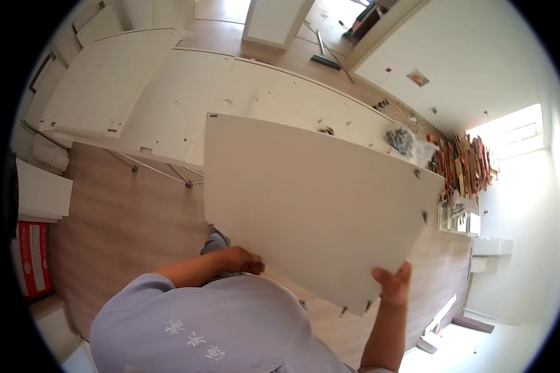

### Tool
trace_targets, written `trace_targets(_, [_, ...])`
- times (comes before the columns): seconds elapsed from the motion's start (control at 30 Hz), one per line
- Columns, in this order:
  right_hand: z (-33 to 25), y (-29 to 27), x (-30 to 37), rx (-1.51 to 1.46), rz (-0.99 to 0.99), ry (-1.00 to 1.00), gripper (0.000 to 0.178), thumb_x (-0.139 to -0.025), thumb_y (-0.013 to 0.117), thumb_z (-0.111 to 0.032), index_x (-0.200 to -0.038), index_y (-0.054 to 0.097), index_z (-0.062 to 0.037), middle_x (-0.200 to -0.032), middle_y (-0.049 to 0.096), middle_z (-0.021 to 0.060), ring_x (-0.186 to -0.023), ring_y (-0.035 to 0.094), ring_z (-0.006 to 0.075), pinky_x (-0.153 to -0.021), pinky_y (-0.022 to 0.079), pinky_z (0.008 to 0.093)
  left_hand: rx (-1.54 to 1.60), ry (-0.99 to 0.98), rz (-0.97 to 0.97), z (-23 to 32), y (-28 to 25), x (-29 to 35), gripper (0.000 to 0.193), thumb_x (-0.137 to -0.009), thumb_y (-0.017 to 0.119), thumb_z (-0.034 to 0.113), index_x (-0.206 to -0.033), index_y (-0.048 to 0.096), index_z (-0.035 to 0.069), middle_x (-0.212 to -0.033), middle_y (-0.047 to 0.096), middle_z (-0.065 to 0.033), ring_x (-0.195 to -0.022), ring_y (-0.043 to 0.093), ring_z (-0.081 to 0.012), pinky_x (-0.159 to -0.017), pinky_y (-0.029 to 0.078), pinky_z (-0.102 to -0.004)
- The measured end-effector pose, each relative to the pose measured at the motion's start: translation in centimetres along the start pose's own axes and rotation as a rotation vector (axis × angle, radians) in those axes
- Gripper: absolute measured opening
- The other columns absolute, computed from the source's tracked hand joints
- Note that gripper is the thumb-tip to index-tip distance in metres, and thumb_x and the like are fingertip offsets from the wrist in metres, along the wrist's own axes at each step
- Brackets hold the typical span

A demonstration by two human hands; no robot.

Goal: The person drives screws into white furniture panels using a power drill, handles a plastic bag of fasteners, and relocates a panel.

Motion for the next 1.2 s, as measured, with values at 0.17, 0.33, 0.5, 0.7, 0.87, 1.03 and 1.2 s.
trace_targets(0.17, [-5.3,-6.8,8.9,0.449,-0.160,-0.137,0.032,-0.077,0.085,-0.011,-0.102,0.073,0.0055,-0.083,0.074,0.0056,-0.076,0.069,0.0142,-0.069,0.054,0.0298,-1.252,-0.132,-0.308,-14.4,-4.2,-9.0,0.041,-0.103,0.067,0.040,-0.132,0.071,0.012,-0.131,0.074,-0.0103,-0.122,0.068,-0.0257,-0.104,0.050,-0.0394])
trace_targets(0.33, [-0.5,-6.6,10.3,0.996,-0.345,0.178,0.035,-0.082,0.081,-0.013,-0.115,0.075,-0.0046,-0.089,0.077,0.0177,-0.081,0.076,0.0277,-0.076,0.058,0.0372,-1.350,-0.110,-0.047,-13.7,-4.5,-8.1,0.045,-0.099,0.067,0.044,-0.127,0.075,0.010,-0.132,0.072,-0.0151,-0.124,0.067,-0.0337,-0.107,0.050,-0.0434])
trace_targets(0.5, [17.0,-7.0,6.3,1.242,-0.561,0.347,0.038,-0.088,0.075,-0.024,-0.124,0.073,-0.0137,-0.101,0.076,0.0209,-0.101,0.072,0.0422,-0.087,0.057,0.0507,-1.201,0.067,0.694,-8.2,-10.6,1.7,0.038,-0.096,0.070,0.034,-0.121,0.076,0.006,-0.123,0.074,-0.0179,-0.120,0.069,-0.0353,-0.104,0.054,-0.0441])
trace_targets(0.7, [29.4,-9.0,2.6,1.429,-0.580,0.352,0.037,-0.087,0.072,-0.019,-0.125,0.073,-0.0177,-0.109,0.077,0.0175,-0.109,0.070,0.0393,-0.094,0.057,0.0491,-0.759,-0.221,1.350,-11.5,-23.5,24.3,0.040,-0.095,0.069,0.028,-0.125,0.074,0.002,-0.122,0.075,-0.0188,-0.112,0.071,-0.0342,-0.097,0.054,-0.0435])
trace_targets(0.87, [34.3,-14.2,0.4,1.437,-0.458,0.358,0.037,-0.089,0.070,-0.015,-0.125,0.074,-0.0209,-0.109,0.077,0.0159,-0.109,0.071,0.0373,-0.094,0.057,0.0488,-0.471,-0.330,1.617,-15.8,-27.4,36.1,0.037,-0.099,0.066,0.016,-0.132,0.068,-0.002,-0.110,0.075,-0.0167,-0.094,0.072,-0.0284,-0.077,0.057,-0.0429])
trace_targets(1.03, [34.8,-16.8,-3.2,1.432,-0.341,0.308,0.038,-0.092,0.068,-0.011,-0.127,0.074,-0.0242,-0.113,0.077,0.0111,-0.112,0.070,0.0359,-0.096,0.057,0.0489,-0.336,-0.189,1.482,-12.3,-21.8,30.3,0.038,-0.100,0.064,0.017,-0.131,0.068,-0.004,-0.105,0.073,-0.0120,-0.089,0.069,-0.0225,-0.079,0.055,-0.0394])
trace_targets(1.2, [38.9,-16.8,-11.0,1.388,-0.407,0.182,0.041,-0.093,0.063,-0.008,-0.130,0.074,-0.0243,-0.117,0.077,0.0089,-0.114,0.070,0.0332,-0.097,0.056,0.0471,-0.587,-0.145,1.369,-3.8,-10.7,20.7,0.038,-0.102,0.063,0.021,-0.133,0.067,-0.001,-0.118,0.074,-0.0144,-0.105,0.071,-0.0236,-0.092,0.054,-0.0397])
Point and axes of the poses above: each hand's wrist, its own x-axis away from the middle knuckle, its own y-axis out of the palm, z = x × y, the point moved 5 cm from there along -x, towards the middle knuckle
